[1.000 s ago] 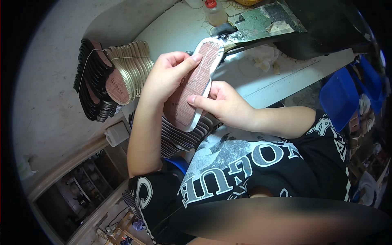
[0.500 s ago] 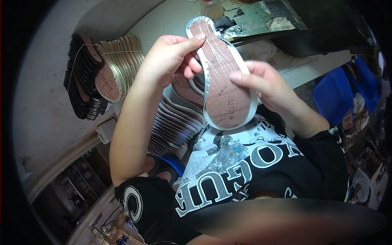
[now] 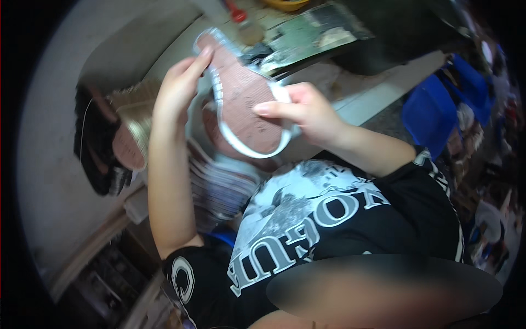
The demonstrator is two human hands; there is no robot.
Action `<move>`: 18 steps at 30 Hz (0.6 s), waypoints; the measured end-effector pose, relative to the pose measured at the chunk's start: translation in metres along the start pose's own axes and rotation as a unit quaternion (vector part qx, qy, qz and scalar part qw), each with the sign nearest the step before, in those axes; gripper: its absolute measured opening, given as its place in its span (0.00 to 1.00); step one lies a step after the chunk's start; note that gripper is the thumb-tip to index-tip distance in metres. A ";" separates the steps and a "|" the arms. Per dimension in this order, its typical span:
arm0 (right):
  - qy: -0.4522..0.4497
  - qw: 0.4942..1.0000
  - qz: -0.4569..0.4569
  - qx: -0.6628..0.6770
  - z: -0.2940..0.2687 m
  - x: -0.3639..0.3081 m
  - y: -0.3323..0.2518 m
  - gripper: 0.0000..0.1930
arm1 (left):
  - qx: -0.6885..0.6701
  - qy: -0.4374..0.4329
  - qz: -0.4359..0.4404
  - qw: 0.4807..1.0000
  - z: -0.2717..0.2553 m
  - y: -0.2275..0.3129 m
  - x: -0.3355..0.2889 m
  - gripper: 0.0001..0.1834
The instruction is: The recorder is sorting, inspecting, and stacking various shoe soles at a manufacturing workbench.
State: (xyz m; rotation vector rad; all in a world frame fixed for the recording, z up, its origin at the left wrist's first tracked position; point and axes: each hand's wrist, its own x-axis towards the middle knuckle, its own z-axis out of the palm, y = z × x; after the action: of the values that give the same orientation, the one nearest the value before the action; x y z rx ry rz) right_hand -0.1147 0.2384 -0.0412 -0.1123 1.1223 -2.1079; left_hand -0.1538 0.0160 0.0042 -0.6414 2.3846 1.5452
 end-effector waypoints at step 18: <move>-0.012 0.998 0.044 0.048 0.019 -0.002 0.006 0.13 | -0.173 -0.076 -0.035 0.981 0.009 -0.013 -0.001 0.33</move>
State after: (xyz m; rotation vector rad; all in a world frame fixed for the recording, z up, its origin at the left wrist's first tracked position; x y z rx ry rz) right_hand -0.1020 0.2245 -0.0334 -0.0426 0.9922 -2.0714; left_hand -0.1475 0.0198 -0.0099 -0.6371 1.9802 1.9212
